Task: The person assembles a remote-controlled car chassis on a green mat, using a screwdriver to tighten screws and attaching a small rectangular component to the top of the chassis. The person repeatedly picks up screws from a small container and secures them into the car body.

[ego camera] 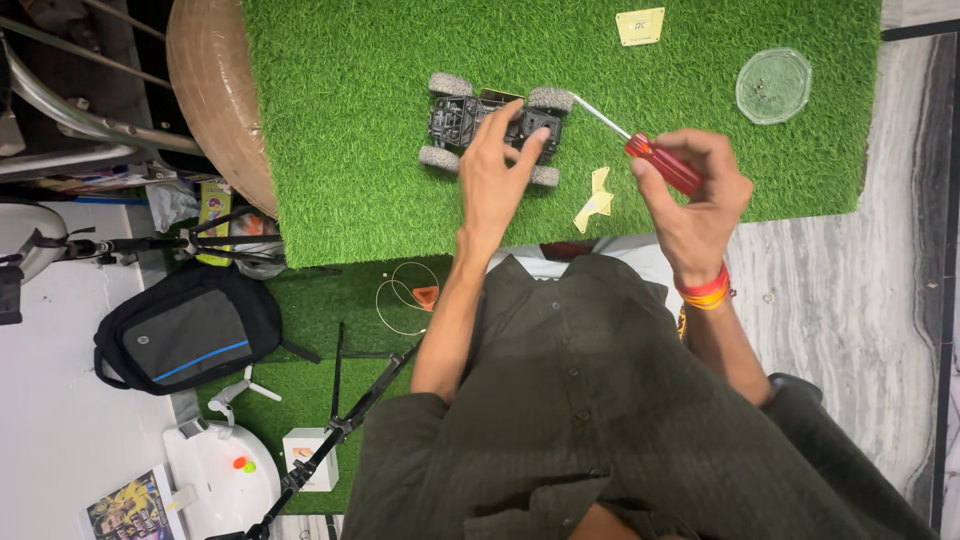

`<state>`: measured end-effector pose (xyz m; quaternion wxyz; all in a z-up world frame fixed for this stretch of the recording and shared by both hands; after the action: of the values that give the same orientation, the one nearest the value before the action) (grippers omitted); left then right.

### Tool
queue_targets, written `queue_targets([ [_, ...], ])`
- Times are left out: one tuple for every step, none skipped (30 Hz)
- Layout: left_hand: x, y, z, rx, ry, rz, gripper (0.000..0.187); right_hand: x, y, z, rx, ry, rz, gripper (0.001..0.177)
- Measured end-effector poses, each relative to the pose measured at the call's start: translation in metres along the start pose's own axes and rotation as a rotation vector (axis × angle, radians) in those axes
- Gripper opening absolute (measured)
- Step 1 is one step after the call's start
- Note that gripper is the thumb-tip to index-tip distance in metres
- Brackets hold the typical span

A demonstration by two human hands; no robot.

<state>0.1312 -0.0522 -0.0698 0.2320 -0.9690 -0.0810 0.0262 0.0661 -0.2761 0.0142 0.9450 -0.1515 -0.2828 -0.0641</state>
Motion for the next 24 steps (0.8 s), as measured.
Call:
queue_targets([
  [0.002,0.003,0.001,0.007,-0.015,-0.005,0.048,0.005,0.002,0.005,-0.04,-0.041,0.029,0.025],
  [0.004,0.005,0.002,0.015,-0.03,-0.011,0.047,0.009,0.005,0.009,-0.078,-0.082,0.056,0.025],
  [0.005,0.006,0.003,0.024,-0.044,-0.016,0.046,0.012,0.008,0.013,-0.117,-0.124,0.083,0.024],
  [0.004,0.006,0.004,0.016,-0.042,-0.02,0.044,0.014,0.009,0.016,-0.143,-0.159,0.091,0.025],
  [0.003,0.006,0.006,0.009,-0.04,-0.024,0.041,0.014,0.012,0.02,-0.169,-0.194,0.097,0.026],
  [0.001,0.005,0.007,0.0,-0.041,-0.028,0.039,0.015,0.013,0.022,-0.196,-0.227,0.106,0.026],
  [-0.002,0.006,0.009,-0.051,-0.047,-0.005,0.039,0.014,0.012,0.02,-0.175,-0.188,0.085,0.028],
  [-0.003,0.004,0.012,-0.1,-0.055,0.01,0.039,0.013,0.015,0.016,-0.149,-0.153,0.067,0.031],
  [-0.005,0.003,0.014,-0.149,-0.062,0.025,0.039,0.013,0.017,0.012,-0.122,-0.118,0.048,0.033],
  [-0.008,0.001,0.015,-0.182,-0.051,0.026,0.038,0.011,0.02,0.011,-0.078,-0.121,0.041,0.035],
  [-0.011,-0.001,0.016,-0.215,-0.04,0.027,0.038,0.01,0.023,0.01,-0.034,-0.124,0.034,0.037],
  [-0.012,-0.001,0.017,-0.25,-0.029,0.028,0.037,0.009,0.026,0.008,0.009,-0.128,0.027,0.039],
  [-0.012,-0.001,0.018,-0.248,-0.031,0.025,0.037,0.008,0.03,0.009,-0.039,-0.171,0.042,0.039],
  [-0.012,-0.001,0.02,-0.247,-0.034,0.02,0.038,0.008,0.035,0.01,-0.085,-0.215,0.06,0.04],
  [-0.013,-0.001,0.022,-0.245,-0.037,0.016,0.038,0.008,0.04,0.011,-0.131,-0.259,0.077,0.04],
  [-0.012,-0.001,0.023,-0.254,-0.03,0.011,0.039,0.009,0.045,0.01,-0.17,-0.282,0.088,0.04],
  [-0.012,0.0,0.024,-0.262,-0.023,0.007,0.039,0.011,0.049,0.01,-0.209,-0.305,0.098,0.04],
  [-0.012,0.0,0.025,-0.271,-0.019,0.004,0.039,0.011,0.053,0.01,-0.249,-0.326,0.109,0.04],
  [-0.012,0.001,0.027,-0.264,-0.015,-0.007,0.04,0.013,0.058,0.008,-0.246,-0.332,0.119,0.039],
  [-0.011,0.001,0.028,-0.258,-0.009,-0.018,0.041,0.015,0.061,0.007,-0.245,-0.338,0.128,0.039],
  [-0.01,0.002,0.029,-0.252,-0.003,-0.029,0.042,0.016,0.064,0.006,-0.244,-0.344,0.137,0.039],
  [-0.011,0.002,0.029,-0.252,0.014,-0.039,0.042,0.017,0.066,0.005,-0.249,-0.339,0.143,0.039],
  [-0.011,0.002,0.03,-0.252,0.032,-0.049,0.042,0.018,0.068,0.004,-0.255,-0.334,0.149,0.038],
  [-0.011,0.002,0.03,-0.251,0.05,-0.057,0.042,0.019,0.069,0.003,-0.262,-0.328,0.153,0.038],
])
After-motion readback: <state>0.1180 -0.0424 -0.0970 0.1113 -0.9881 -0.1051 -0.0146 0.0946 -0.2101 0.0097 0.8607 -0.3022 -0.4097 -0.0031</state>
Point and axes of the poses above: each hand's wrist, its own x-axis towards the middle knuckle, its own y-axis out of the palm, z = x × y, the point moved 7 cm from there along x, towards the middle knuckle, and after that the axes turned 15 degrees about -y, right-handed, at the moved point
